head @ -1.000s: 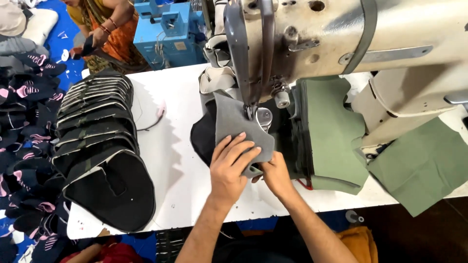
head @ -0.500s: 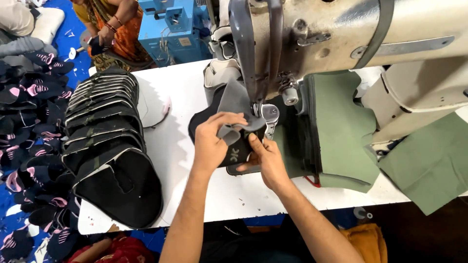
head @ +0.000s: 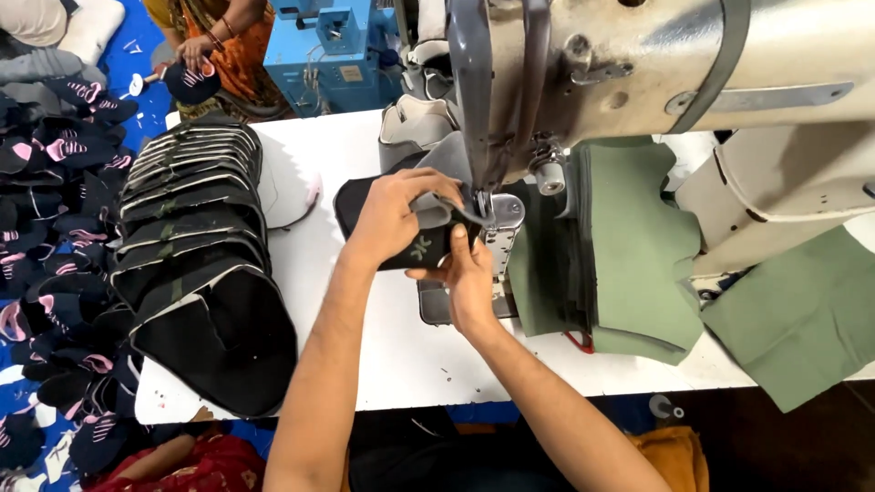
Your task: The person stitches fabric components onto shoe uppers using an industrial sewing machine.
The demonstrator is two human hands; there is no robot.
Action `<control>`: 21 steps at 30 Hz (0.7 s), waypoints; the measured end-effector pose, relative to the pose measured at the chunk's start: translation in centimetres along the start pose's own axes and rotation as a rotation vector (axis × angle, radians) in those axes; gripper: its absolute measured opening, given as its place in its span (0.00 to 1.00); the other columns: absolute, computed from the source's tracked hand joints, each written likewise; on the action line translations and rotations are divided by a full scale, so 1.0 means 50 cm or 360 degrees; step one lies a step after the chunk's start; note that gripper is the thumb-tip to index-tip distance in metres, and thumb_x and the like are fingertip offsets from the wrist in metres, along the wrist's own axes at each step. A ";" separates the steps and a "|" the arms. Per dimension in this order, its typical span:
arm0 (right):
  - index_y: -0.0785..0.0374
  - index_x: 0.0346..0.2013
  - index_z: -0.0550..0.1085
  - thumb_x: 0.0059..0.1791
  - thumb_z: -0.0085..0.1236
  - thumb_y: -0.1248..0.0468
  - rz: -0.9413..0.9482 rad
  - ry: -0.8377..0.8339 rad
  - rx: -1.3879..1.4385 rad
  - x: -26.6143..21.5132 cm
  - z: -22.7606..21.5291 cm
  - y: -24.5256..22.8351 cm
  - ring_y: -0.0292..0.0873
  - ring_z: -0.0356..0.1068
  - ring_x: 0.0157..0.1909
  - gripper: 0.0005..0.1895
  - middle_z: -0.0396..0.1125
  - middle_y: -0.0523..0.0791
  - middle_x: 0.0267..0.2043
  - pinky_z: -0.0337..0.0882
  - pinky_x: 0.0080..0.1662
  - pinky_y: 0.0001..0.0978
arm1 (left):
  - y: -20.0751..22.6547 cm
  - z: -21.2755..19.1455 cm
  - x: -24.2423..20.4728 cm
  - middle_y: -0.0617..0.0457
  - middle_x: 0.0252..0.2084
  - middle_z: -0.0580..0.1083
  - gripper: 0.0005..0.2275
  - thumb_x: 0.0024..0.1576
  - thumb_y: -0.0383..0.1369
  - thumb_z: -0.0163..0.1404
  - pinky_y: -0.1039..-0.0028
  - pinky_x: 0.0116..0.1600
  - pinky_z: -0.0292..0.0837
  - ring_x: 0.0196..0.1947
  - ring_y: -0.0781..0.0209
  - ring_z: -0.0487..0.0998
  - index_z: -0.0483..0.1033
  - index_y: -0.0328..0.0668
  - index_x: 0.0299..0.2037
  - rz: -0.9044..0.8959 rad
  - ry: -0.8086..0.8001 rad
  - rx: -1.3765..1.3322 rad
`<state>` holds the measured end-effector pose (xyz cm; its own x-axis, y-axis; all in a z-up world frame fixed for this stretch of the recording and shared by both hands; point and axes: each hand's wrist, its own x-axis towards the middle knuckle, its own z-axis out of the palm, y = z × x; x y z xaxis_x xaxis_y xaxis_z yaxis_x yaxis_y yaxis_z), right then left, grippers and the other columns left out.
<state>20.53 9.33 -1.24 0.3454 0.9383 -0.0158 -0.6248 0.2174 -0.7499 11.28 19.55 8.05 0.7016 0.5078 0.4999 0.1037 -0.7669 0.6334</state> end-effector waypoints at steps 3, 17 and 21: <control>0.66 0.46 0.71 0.58 0.41 0.50 -0.0040 0.0014 -0.0017 0.014 -0.016 0.025 0.40 0.76 0.36 0.21 0.72 0.45 0.37 0.82 0.36 0.41 | 0.003 0.002 0.001 0.47 0.44 0.81 0.16 0.44 0.14 0.44 0.67 0.56 0.74 0.50 0.47 0.82 0.81 0.39 0.37 -0.0051 -0.0029 -0.0043; 0.58 0.27 0.73 0.55 0.52 0.50 0.0306 0.0239 -0.0431 -0.028 -0.097 -0.056 0.30 0.58 0.17 0.18 0.64 0.36 0.19 0.53 0.19 0.25 | 0.142 0.074 -0.113 0.51 0.46 0.79 0.15 0.48 0.17 0.52 0.59 0.65 0.73 0.55 0.47 0.80 0.81 0.40 0.44 -0.0115 0.0534 0.0310; 0.61 0.30 0.75 0.56 0.51 0.51 0.0213 0.0183 -0.0406 -0.019 -0.118 -0.025 0.31 0.60 0.20 0.19 0.66 0.38 0.23 0.57 0.21 0.25 | 0.136 0.068 -0.106 0.50 0.45 0.78 0.19 0.44 0.14 0.48 0.58 0.65 0.72 0.55 0.46 0.80 0.81 0.39 0.44 -0.0142 0.0492 0.0341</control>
<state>25.10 6.57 -4.19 0.3577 0.9144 -0.1896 -0.4795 0.0056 -0.8775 10.67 10.28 7.70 0.4407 0.6454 0.6239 0.3224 -0.7624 0.5611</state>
